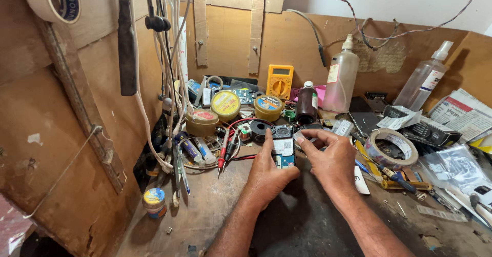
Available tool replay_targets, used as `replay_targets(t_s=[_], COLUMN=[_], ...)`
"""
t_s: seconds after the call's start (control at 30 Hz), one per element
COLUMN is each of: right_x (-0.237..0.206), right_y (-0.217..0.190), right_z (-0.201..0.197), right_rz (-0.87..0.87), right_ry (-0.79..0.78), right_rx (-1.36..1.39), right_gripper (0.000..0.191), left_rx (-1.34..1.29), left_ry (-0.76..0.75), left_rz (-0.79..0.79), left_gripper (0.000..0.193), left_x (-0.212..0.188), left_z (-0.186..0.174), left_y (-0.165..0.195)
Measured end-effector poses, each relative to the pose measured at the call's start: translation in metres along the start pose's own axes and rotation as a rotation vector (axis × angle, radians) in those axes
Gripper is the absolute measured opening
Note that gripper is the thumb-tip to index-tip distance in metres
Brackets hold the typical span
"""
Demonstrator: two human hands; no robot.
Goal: The person uses a small screwdriver to remove screws from the back of a mobile phone. They then pry open the back cover and separate it from the main body, exposing the internal components.
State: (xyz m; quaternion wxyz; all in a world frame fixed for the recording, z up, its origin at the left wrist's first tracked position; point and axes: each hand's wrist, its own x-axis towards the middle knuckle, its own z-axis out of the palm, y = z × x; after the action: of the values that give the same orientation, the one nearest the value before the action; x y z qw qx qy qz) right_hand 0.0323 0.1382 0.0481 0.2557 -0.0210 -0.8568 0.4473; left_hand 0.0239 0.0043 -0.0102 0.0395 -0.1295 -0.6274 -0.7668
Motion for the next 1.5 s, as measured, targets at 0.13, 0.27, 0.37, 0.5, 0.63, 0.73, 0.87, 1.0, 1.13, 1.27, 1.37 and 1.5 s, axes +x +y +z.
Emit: replay_targets(t_s=[0.13,0.27,0.37,0.5,0.63,0.73,0.87,1.0,1.13,1.27,1.37,1.5], right_x=[0.001,0.000,-0.001,-0.003,-0.005,-0.006,-0.006,-0.005,-0.003,-0.002,-0.002,-0.001], right_y=[0.003,0.004,0.003,-0.001,-0.005,-0.008,-0.008,-0.004,0.003,0.009,0.012,0.014], right_z=[0.002,0.003,0.002,0.002,0.002,0.001,0.001,0.004,0.008,0.005,0.003,0.003], right_rz=[-0.083,-0.141,-0.124,-0.107,-0.105,-0.113,-0.187,-0.116,0.007,0.186,0.212,0.236], right_ry=[0.029,0.074,0.071,0.063,0.067,0.075,0.104,0.086,0.057,-0.062,-0.093,-0.115], right_rx=[-0.072,-0.115,-0.122,-0.133,-0.169,-0.213,-0.286,-0.252,0.052,0.366,0.431,0.482], right_gripper=[0.026,0.025,0.024,0.025,0.025,0.026,0.026,0.026,0.022,0.021,0.026,0.024], left_rx=[0.025,-0.001,0.018,-0.008,0.058,0.144,0.155,0.060,-0.004,-0.141,-0.124,-0.140], left_ry=[0.002,0.014,0.012,0.004,0.011,0.032,0.032,0.023,0.006,-0.043,-0.051,-0.055], left_rz=[0.004,0.023,-0.014,0.000,0.010,0.028,0.112,0.033,0.007,-0.024,-0.049,-0.073], left_gripper=[0.118,0.118,0.119,0.118,0.118,0.118,0.116,0.117,0.117,0.119,0.117,0.117], left_x=[0.000,0.001,0.002,0.002,0.000,0.000,0.003,0.004,0.004,0.003,0.002,0.001], left_z=[0.001,0.003,0.003,0.003,0.003,0.003,0.004,0.005,0.002,0.000,-0.002,-0.004], left_y=[-0.002,-0.004,-0.005,-0.004,-0.003,-0.005,-0.009,-0.013,-0.014,-0.012,-0.009,-0.005])
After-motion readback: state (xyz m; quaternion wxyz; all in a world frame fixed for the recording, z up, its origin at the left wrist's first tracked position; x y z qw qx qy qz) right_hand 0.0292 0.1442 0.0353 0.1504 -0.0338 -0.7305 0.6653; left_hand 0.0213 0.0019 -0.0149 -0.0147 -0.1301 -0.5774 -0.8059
